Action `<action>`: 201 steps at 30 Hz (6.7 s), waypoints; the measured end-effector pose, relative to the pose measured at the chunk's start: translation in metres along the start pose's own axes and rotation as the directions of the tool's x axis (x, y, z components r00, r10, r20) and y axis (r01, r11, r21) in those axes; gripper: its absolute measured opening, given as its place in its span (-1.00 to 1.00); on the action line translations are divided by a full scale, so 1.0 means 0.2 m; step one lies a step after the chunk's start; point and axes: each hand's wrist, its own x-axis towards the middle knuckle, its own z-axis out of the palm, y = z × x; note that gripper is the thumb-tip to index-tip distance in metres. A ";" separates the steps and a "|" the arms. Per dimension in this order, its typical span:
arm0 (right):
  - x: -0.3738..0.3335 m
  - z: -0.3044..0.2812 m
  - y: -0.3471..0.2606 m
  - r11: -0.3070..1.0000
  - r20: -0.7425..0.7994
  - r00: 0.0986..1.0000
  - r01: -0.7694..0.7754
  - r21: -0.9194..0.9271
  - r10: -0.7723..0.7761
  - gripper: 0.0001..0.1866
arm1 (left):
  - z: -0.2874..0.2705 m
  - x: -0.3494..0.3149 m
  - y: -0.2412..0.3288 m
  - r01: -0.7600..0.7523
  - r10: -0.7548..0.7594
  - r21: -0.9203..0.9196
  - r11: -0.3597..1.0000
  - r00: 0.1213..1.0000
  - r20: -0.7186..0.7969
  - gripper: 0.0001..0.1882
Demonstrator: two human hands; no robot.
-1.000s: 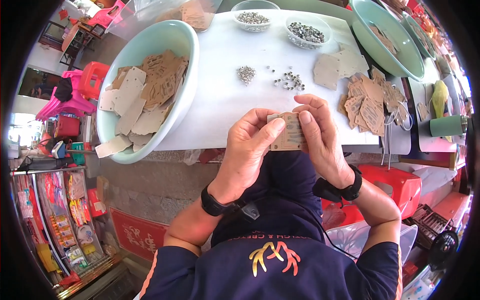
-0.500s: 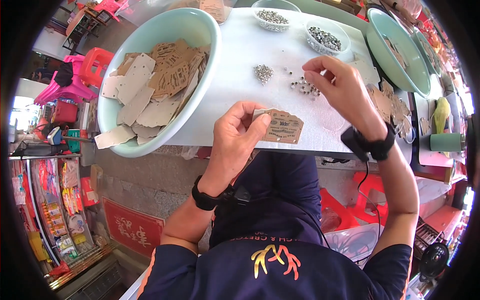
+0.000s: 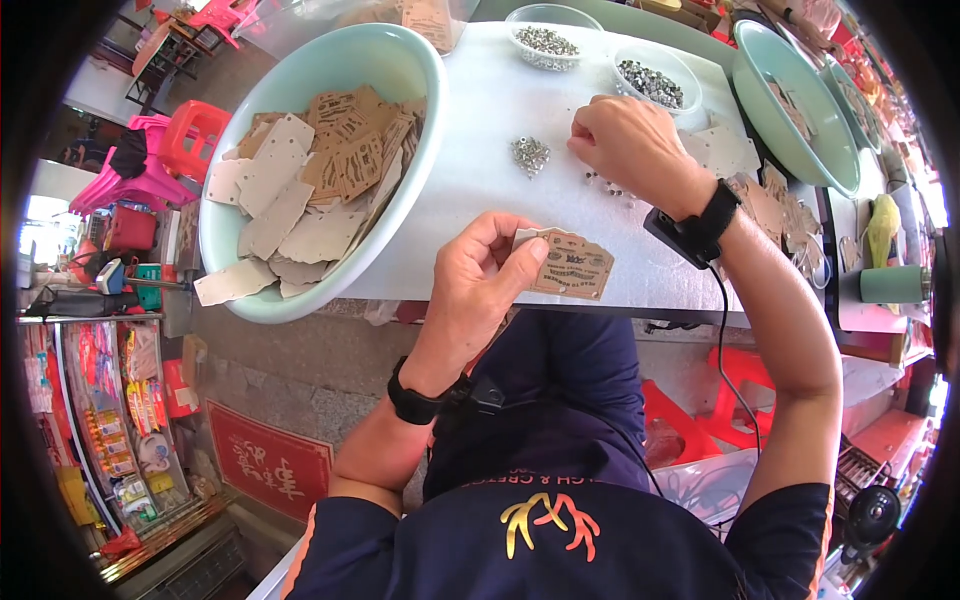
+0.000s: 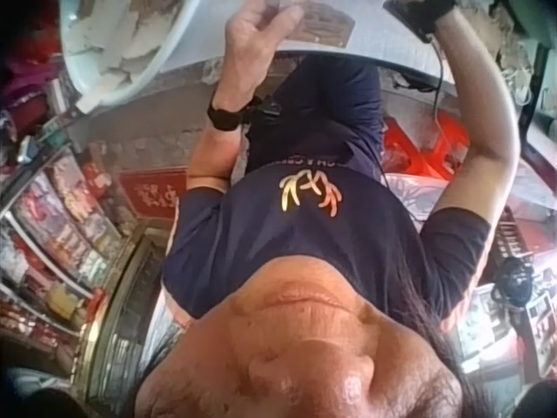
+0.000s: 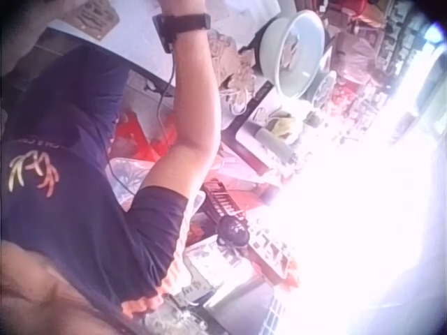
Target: Placing eyelets into pre-punched holes in shoe component labels.
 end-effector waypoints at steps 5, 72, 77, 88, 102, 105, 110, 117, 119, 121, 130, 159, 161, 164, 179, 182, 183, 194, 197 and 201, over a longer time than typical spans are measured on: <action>0.00 0.01 0.02 0.999 -0.003 1.000 0.020 -0.027 -0.020 -0.80 | -0.02 0.01 -0.02 0.023 -0.023 0.024 0.999 1.000 0.002 -0.84; -0.68 -0.05 -0.26 0.752 -0.495 0.862 0.251 0.609 0.113 -0.85 | 0.25 -0.05 0.03 -0.202 0.200 0.246 0.948 0.979 0.032 -0.89; -0.70 -0.06 -0.24 0.792 -0.527 0.848 0.280 0.542 0.061 -0.85 | 0.25 -0.06 0.04 -0.189 0.182 0.236 0.953 0.982 0.049 -0.86; -0.70 -0.04 -0.24 0.732 -0.528 0.840 0.281 0.621 0.126 -0.87 | 0.27 -0.06 0.03 -0.258 0.248 0.285 0.923 0.966 0.070 -0.88; -0.70 -0.03 -0.24 0.712 -0.527 0.842 0.300 0.635 0.116 -0.87 | 0.28 -0.06 0.00 -0.335 0.333 0.222 0.916 0.942 0.046 -0.91; -0.70 -0.04 -0.24 0.710 -0.518 0.848 0.296 0.639 0.112 -0.87 | 0.27 -0.06 0.01 -0.309 0.301 0.235 0.921 0.951 0.074 -0.89; -0.70 -0.03 -0.24 0.702 -0.515 0.849 0.294 0.648 0.121 -0.87 | 0.26 -0.06 0.01 -0.278 0.263 0.255 0.926 0.960 0.093 -0.86; -0.71 -0.05 -0.24 0.625 -0.377 0.896 0.159 0.764 0.233 -0.84 | 0.27 -0.07 0.02 -0.290 0.275 0.292 0.911 0.957 0.091 -0.88; -0.68 -0.07 -0.26 0.691 -0.471 0.848 0.190 0.697 0.242 -0.82 | 0.27 -0.07 0.02 -0.296 0.280 0.309 0.904 0.955 0.094 -0.88; -0.66 -0.09 -0.25 0.754 -0.560 0.793 0.210 0.622 0.241 -0.80 | 0.27 -0.07 0.03 -0.332 0.312 0.375 0.866 0.943 0.114 -0.90; -0.65 -0.11 -0.17 0.793 -0.518 0.855 0.328 0.513 -0.019 -0.79 | 0.27 -0.06 0.05 -0.422 0.408 0.463 0.779 0.903 0.137 -0.90; -0.69 -0.10 -0.09 0.287 -0.016 0.975 -0.049 0.957 0.221 -0.64 | 0.19 -0.02 0.06 -0.137 0.134 0.069 0.988 0.990 0.042 -0.87; -0.72 -0.13 -0.06 0.221 0.172 0.966 -0.213 0.952 0.191 -0.55 | 0.17 -0.02 0.05 -0.125 0.125 0.010 0.992 0.992 0.028 -0.87; -0.75 -0.16 -0.12 0.126 0.286 0.935 -0.316 0.940 0.209 -0.59 | 0.17 -0.01 0.05 -0.116 0.116 -0.045 0.992 0.993 0.015 -0.86; -0.76 -0.10 -0.27 -0.004 0.179 0.951 -0.184 0.983 0.252 -0.71 | 0.22 -0.06 0.04 0.020 0.004 -0.342 0.940 0.998 0.070 -0.65; -0.74 -0.07 -0.30 -0.022 0.170 0.955 -0.170 0.985 0.242 -0.72 | 0.21 -0.09 0.02 -0.004 0.022 -0.372 0.928 0.999 0.044 -0.70; -0.74 -0.06 -0.31 -0.035 0.179 0.956 -0.176 0.984 0.233 -0.73 | 0.21 -0.10 0.02 -0.012 0.029 -0.352 0.936 0.999 0.043 -0.70; -0.62 -0.06 -0.32 0.158 0.306 0.941 -0.327 0.932 0.144 -0.64 | 0.08 -0.11 -0.04 -0.015 -0.003 -0.252 0.968 0.997 -0.072 -0.75; -0.54 -0.08 -0.17 0.395 0.141 0.956 -0.237 0.887 0.257 -0.69 | 0.06 -0.11 -0.03 0.002 -0.037 -0.285 0.958 0.992 -0.117 -0.77; -0.43 -0.12 0.03 0.775 -0.210 0.949 -0.053 0.629 0.236 -0.84 | 0.04 -0.11 -0.03 0.056 -0.088 -0.295 0.954 0.992 -0.093 -0.76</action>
